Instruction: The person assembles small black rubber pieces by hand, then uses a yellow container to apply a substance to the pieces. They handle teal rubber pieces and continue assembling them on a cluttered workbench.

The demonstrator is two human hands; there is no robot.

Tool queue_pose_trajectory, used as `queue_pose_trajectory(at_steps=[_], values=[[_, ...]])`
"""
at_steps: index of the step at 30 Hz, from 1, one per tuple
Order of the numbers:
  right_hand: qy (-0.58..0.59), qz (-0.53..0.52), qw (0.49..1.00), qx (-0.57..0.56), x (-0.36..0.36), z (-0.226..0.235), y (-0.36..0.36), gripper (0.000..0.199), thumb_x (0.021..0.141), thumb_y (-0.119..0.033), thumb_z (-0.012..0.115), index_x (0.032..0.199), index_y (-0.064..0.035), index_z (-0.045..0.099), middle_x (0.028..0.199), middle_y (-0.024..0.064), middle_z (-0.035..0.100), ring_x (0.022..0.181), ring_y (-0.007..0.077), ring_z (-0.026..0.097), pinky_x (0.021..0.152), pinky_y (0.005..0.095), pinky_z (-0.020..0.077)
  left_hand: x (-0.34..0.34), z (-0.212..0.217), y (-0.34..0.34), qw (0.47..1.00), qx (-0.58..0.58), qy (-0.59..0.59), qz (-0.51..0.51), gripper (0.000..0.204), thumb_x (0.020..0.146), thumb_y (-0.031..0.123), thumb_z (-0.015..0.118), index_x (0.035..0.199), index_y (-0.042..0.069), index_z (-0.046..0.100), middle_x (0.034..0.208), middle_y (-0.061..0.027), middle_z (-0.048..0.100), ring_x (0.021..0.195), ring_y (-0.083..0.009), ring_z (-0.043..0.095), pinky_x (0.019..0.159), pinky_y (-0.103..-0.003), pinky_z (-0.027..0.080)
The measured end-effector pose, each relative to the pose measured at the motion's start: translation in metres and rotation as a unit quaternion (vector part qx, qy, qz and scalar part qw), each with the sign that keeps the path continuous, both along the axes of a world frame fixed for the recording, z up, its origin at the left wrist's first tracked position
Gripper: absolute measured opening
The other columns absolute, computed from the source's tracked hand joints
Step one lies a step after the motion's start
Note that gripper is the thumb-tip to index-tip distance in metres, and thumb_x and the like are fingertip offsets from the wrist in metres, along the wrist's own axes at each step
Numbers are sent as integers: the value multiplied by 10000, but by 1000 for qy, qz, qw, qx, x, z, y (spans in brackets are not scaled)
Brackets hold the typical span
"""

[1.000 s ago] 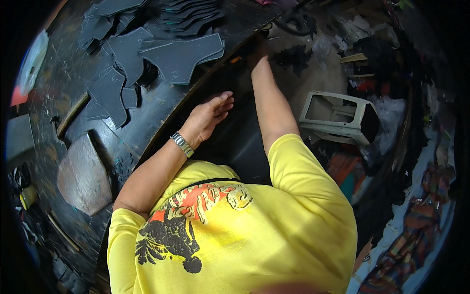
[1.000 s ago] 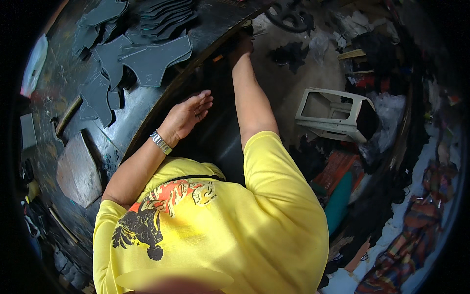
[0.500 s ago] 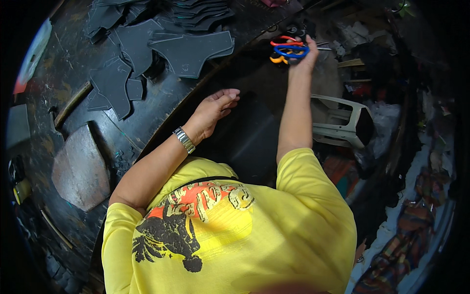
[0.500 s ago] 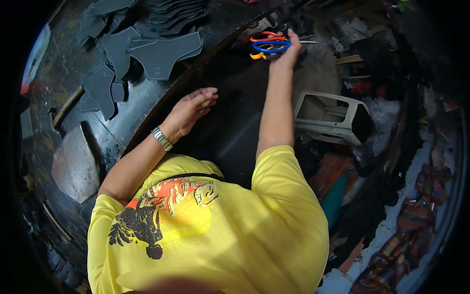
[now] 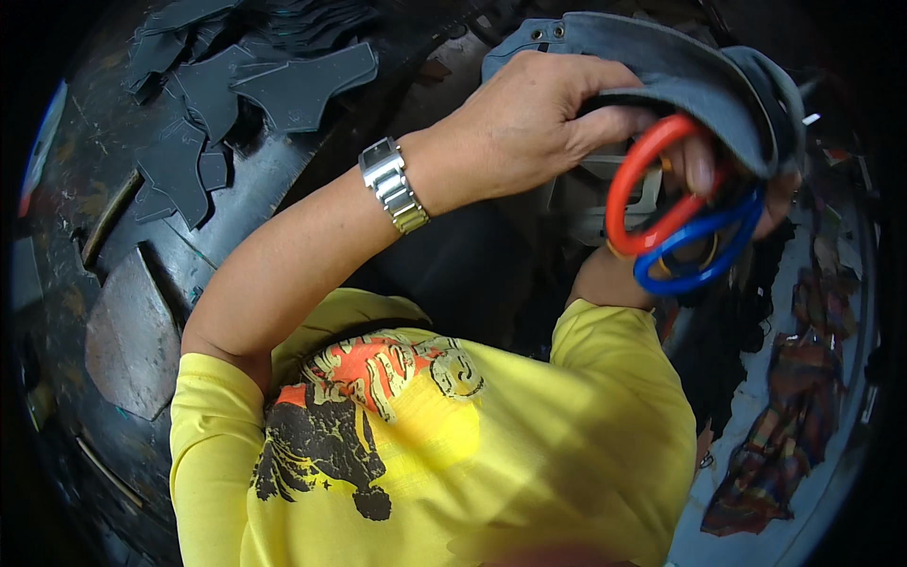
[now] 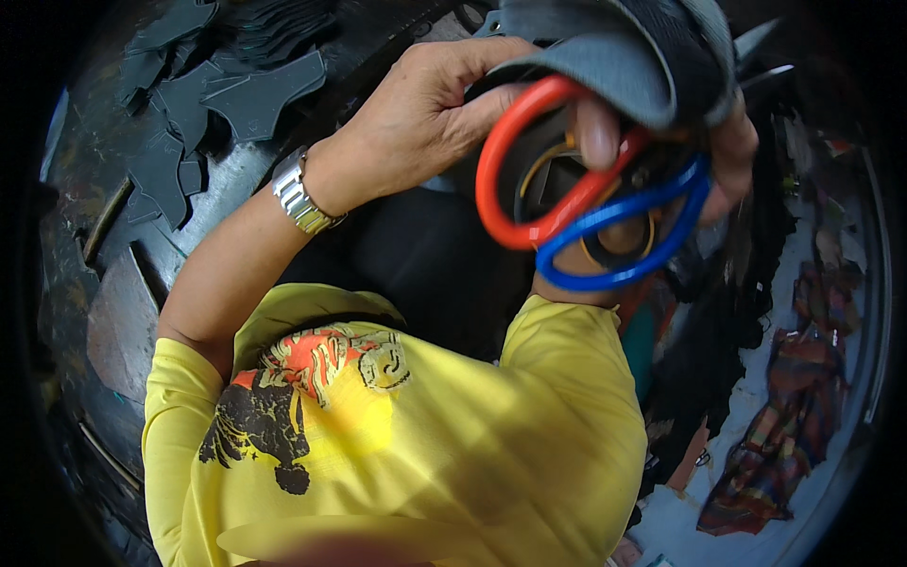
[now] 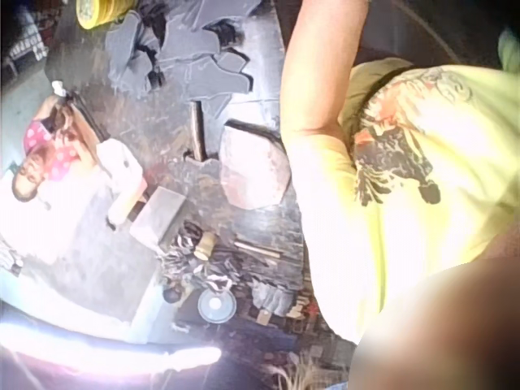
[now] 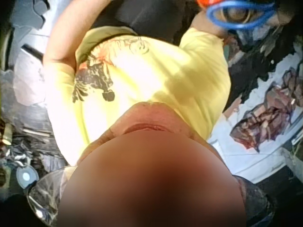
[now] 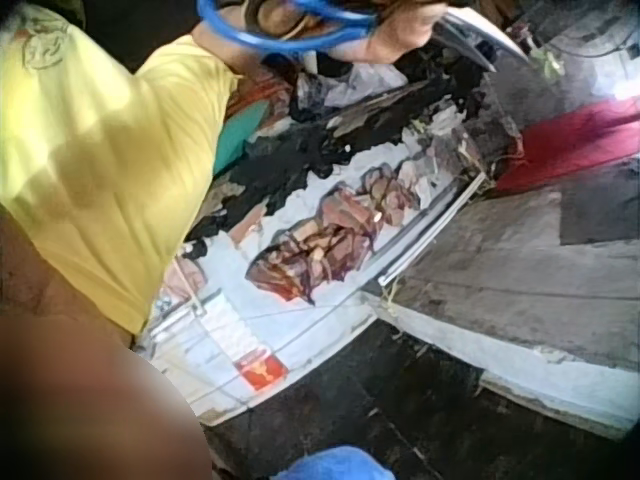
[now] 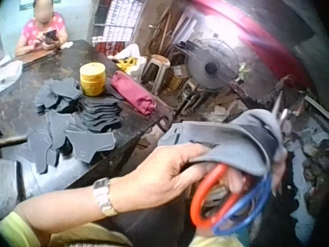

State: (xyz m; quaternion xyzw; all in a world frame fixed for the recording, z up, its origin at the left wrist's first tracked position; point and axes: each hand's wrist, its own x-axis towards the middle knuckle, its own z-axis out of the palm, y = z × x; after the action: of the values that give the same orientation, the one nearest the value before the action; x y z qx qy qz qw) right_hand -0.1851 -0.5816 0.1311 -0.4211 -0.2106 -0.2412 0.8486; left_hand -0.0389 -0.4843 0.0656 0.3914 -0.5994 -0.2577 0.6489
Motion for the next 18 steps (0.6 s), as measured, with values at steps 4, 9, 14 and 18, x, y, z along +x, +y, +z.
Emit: queue_pose_trajectory(at_steps=[4,9,14,18], values=[[81,-280,951,105,-45,3,45,354,920,-258,588,1119,26,663,1091,258,686,819,343,686,922,527,532,-16,0,38,999,-6,28,31,213,973,167,655,1104,14,724,917,-150,740,790,-240,711,744,-327,548],[106,-85,991,-19,-105,-8,1,374,1001,-238,424,1253,16,533,1048,144,587,1032,317,629,825,466,598,3,-25,99,956,105,271,-36,287,1034,199,571,1136,-38,696,926,-76,737,828,-150,686,821,-286,545],[184,-436,878,71,-184,-2,-24,262,995,-289,478,1045,-45,560,922,85,577,875,283,606,843,435,520,38,-13,189,906,127,371,-161,262,961,206,663,1074,-30,662,1009,-154,705,903,-226,702,846,-314,559],[263,-730,624,100,-194,-36,-41,355,976,-309,512,1018,23,631,935,186,702,897,354,701,850,464,571,-8,15,229,862,182,471,-46,318,774,130,846,964,-1,628,803,-150,700,727,-261,720,840,-384,592]])
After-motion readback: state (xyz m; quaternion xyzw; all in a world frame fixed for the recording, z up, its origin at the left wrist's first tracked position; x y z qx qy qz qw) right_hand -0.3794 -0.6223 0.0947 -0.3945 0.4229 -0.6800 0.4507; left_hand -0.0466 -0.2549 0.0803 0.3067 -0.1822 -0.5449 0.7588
